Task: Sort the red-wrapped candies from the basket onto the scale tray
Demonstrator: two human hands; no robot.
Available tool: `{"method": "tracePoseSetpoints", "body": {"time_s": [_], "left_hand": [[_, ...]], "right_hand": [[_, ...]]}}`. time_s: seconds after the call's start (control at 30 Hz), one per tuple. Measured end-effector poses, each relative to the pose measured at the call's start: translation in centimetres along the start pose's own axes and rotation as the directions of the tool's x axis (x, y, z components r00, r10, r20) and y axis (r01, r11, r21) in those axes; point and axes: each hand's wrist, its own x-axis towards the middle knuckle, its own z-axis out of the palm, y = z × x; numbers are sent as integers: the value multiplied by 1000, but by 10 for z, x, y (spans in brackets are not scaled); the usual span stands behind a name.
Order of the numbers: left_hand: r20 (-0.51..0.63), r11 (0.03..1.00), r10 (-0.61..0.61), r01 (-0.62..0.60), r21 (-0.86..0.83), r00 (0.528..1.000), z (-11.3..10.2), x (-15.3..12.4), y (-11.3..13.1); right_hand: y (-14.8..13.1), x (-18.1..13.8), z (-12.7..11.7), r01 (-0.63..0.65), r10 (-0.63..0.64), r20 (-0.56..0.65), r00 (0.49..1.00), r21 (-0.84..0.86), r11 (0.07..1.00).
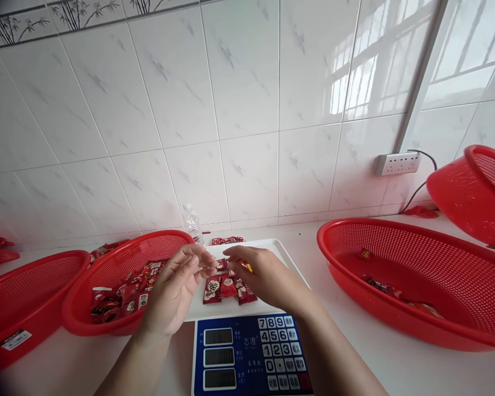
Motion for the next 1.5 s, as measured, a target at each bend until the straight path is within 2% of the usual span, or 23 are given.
{"method": "tracePoseSetpoints", "body": {"time_s": [0.13, 0.23, 0.43, 0.5, 0.6, 0.7, 0.87, 1.13, 1.5], "left_hand": [[91, 986, -86, 98, -135, 992, -1, -8, 3], [155, 953, -77, 118, -278, 985, -1, -14, 7], [273, 882, -44, 166, -442, 961, 2, -21, 12], [304, 870, -29, 174, -461, 952, 3, -23, 12], [336, 879, -12, 170, -446, 942, 4, -26, 11], [346, 899, -1, 153, -411, 938, 5, -29, 10], [359, 918, 7, 136, -372, 933, 3, -31, 9], [343, 961, -2, 96, -259, 939, 2, -30, 11], [375, 945, 4, 119, -305, 927, 4, -28, 11]], "right_hand": [[-19, -4, 1, 36, -50, 45, 998, 279, 960], [-33, -8, 6, 74, -95, 24, 995, 460, 885], [-49, -14, 18, 169, -172, -61, 983, 657, 735], [-53, -17, 20, 181, -177, -71, 982, 635, 751], [-58, -22, 19, 213, -181, -111, 977, 504, 837], [-61, -26, 17, 232, -197, -126, 972, 414, 880], [-62, -28, 16, 248, -215, -130, 968, 372, 895], [-63, -29, 16, 247, -223, -105, 969, 404, 881], [-63, -29, 15, 250, -224, -113, 968, 368, 896]]}}
